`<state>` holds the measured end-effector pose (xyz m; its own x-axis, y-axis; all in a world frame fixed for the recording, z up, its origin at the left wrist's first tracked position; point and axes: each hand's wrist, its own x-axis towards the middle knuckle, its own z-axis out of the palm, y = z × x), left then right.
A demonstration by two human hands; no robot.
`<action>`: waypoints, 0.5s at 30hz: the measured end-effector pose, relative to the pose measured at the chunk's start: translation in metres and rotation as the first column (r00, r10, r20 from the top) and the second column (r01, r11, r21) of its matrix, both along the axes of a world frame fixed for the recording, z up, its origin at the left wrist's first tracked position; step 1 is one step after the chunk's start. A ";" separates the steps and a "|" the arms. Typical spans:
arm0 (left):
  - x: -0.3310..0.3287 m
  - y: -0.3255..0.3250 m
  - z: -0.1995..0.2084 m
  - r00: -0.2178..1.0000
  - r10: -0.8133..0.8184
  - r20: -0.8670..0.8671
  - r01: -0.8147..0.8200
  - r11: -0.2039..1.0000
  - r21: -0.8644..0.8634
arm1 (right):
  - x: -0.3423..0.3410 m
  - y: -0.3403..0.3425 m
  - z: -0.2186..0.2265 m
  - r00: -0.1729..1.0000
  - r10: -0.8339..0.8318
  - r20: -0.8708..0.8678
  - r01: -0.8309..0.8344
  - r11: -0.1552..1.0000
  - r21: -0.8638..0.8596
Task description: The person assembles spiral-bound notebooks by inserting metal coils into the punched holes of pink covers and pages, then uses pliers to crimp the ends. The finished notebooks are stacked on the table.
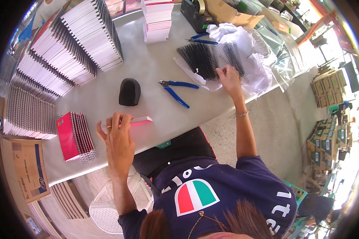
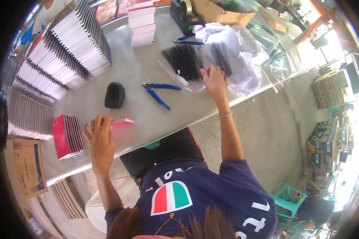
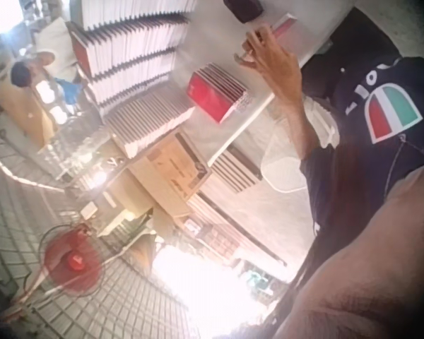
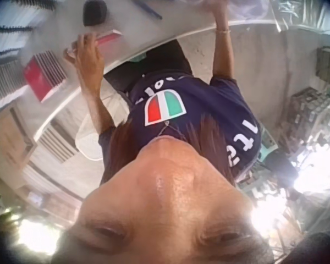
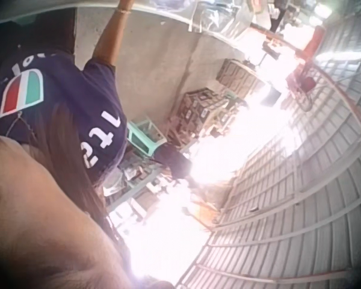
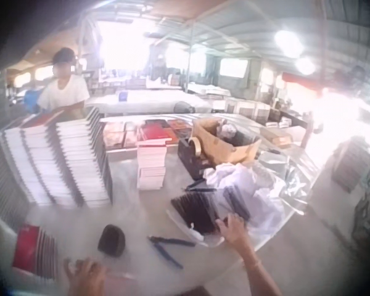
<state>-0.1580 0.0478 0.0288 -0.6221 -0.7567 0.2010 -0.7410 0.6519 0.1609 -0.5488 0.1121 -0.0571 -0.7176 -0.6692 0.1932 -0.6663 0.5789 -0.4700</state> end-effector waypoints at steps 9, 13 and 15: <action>-0.022 0.012 -0.027 0.922 0.155 -0.356 -0.173 0.985 -0.019 | -0.023 0.007 0.017 0.996 0.046 0.081 -0.001 0.876 -0.482; -0.028 0.009 -0.046 0.860 0.176 -0.480 -0.233 0.971 -0.062 | 0.004 0.003 0.047 0.858 0.388 0.336 0.074 0.554 -0.829; -0.031 0.007 -0.051 0.845 0.182 -0.503 -0.252 0.965 -0.075 | 0.016 0.008 0.064 0.681 0.644 0.349 0.071 0.416 -0.907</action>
